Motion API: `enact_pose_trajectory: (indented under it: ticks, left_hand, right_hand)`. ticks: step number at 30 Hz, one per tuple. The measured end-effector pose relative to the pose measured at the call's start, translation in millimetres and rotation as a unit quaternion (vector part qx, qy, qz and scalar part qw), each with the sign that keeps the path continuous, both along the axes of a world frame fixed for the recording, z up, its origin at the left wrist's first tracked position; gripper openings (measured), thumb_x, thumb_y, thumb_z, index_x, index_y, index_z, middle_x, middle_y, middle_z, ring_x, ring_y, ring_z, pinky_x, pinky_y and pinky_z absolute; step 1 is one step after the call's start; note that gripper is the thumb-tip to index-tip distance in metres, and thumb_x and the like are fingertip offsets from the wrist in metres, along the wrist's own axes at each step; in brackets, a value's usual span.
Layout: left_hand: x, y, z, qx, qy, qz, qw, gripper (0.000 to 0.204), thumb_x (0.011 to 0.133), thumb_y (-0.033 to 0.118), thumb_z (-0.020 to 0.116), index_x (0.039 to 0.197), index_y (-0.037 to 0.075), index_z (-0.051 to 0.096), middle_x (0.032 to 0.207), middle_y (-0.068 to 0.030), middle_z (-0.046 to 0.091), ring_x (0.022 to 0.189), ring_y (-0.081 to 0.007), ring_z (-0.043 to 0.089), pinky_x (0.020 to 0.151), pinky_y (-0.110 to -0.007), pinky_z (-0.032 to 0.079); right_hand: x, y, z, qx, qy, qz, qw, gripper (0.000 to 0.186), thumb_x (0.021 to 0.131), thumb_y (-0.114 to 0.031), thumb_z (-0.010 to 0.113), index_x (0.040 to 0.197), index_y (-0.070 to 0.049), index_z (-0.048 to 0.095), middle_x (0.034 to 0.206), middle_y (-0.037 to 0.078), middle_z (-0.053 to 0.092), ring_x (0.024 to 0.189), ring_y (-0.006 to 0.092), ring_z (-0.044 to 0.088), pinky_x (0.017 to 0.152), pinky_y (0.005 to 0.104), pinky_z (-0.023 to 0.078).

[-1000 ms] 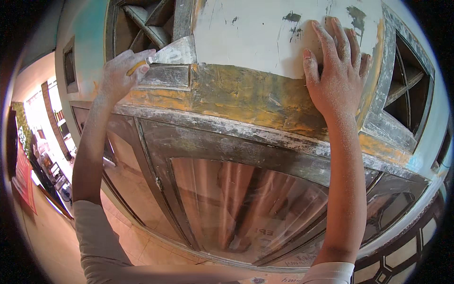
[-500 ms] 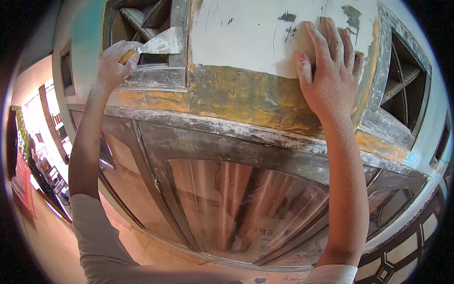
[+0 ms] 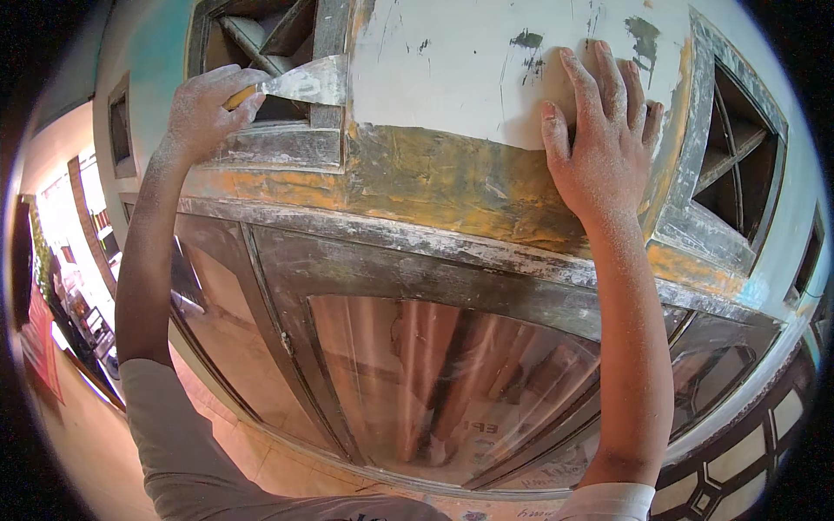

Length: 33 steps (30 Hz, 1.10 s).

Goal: The person applies plaster to a wall above a cabinet using a putty knife.

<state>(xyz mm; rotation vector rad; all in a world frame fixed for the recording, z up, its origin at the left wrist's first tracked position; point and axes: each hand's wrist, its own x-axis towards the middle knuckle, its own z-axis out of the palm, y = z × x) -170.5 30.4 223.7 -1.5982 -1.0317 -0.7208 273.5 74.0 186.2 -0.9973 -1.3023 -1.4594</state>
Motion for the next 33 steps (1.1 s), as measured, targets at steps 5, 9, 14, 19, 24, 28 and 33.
enact_pose_trajectory:
  ticks: [5, 9, 14, 19, 24, 28, 33]
  left_hand:
    - [8.4, -6.3, 4.5, -0.010, 0.003, 0.023, 1.000, 0.030, 0.095, 0.033, 0.066, 0.116, 0.012, 0.072, 0.101, -0.0092, 0.071, 0.094, -0.0298, 0.069, 0.083, -0.043, 0.055]
    - [9.3, -8.0, 2.3, -0.014, -0.005, 0.016, 1.000, 0.030, 0.096, 0.033, 0.065, 0.117, 0.012, 0.072, 0.103, -0.0095, 0.071, 0.095, -0.0293, 0.069, 0.085, -0.043, 0.055]
    - [15.0, -16.8, 3.7, -0.015, -0.002, 0.033, 0.999, 0.032, 0.096, 0.033, 0.065, 0.118, 0.012, 0.072, 0.103, -0.0099, 0.071, 0.096, -0.0291, 0.070, 0.086, -0.042, 0.055]
    - [13.2, -14.8, 1.0, -0.005, -0.002, 0.028, 1.000, 0.033, 0.096, 0.035, 0.065, 0.118, 0.011, 0.072, 0.103, -0.0109, 0.071, 0.097, -0.0300, 0.069, 0.086, -0.043, 0.054]
    - [7.9, -14.8, 3.8, -0.009, -0.020, 0.039, 0.999, 0.033, 0.096, 0.034, 0.065, 0.119, 0.011, 0.072, 0.105, -0.0106, 0.072, 0.098, -0.0301, 0.069, 0.087, -0.043, 0.054]
    - [8.4, -16.9, 0.5, -0.011, -0.042, 0.013, 0.999, 0.033, 0.096, 0.034, 0.065, 0.120, 0.011, 0.071, 0.108, -0.0101, 0.072, 0.099, -0.0300, 0.069, 0.087, -0.042, 0.054]
    - [5.1, -13.1, -1.2, 0.000, -0.035, -0.030, 0.999, 0.033, 0.097, 0.033, 0.065, 0.122, 0.011, 0.071, 0.106, -0.0098, 0.072, 0.099, -0.0302, 0.069, 0.087, -0.041, 0.055]
  right_hand:
    - [-1.0, -3.6, 1.2, -0.004, 0.004, -0.002, 1.000, 0.053, 0.102, -0.040, 0.054, 0.153, -0.033, 0.043, 0.163, -0.001, 0.036, 0.153, 0.0274, 0.028, 0.125, 0.0543, 0.017]
    - [0.6, -0.8, 0.8, 0.000, 0.000, -0.002, 1.000, 0.052, 0.102, -0.041, 0.053, 0.153, -0.033, 0.043, 0.163, -0.001, 0.035, 0.152, 0.0271, 0.028, 0.126, 0.0542, 0.017]
    - [1.5, -1.4, 1.4, 0.000, 0.003, -0.005, 1.000, 0.053, 0.102, -0.041, 0.054, 0.153, -0.033, 0.043, 0.163, -0.002, 0.035, 0.152, 0.0272, 0.028, 0.125, 0.0547, 0.018]
    - [0.2, -2.4, 0.9, -0.003, 0.002, -0.002, 1.000, 0.054, 0.101, -0.041, 0.054, 0.153, -0.033, 0.043, 0.163, -0.002, 0.036, 0.152, 0.0273, 0.029, 0.125, 0.0552, 0.019]
    - [0.5, -4.0, 0.8, -0.005, 0.004, 0.000, 1.000, 0.055, 0.101, -0.040, 0.055, 0.153, -0.033, 0.042, 0.163, -0.002, 0.036, 0.152, 0.0275, 0.029, 0.125, 0.0554, 0.019]
    - [0.2, -3.2, 0.8, -0.007, 0.007, 0.002, 1.000, 0.055, 0.100, -0.042, 0.056, 0.153, -0.035, 0.043, 0.163, -0.001, 0.036, 0.152, 0.0281, 0.029, 0.124, 0.0577, 0.019]
    - [-0.1, -2.9, 1.0, -0.007, 0.006, 0.010, 1.000, 0.055, 0.100, -0.044, 0.056, 0.152, -0.037, 0.043, 0.163, 0.000, 0.036, 0.152, 0.0283, 0.029, 0.124, 0.0598, 0.019]
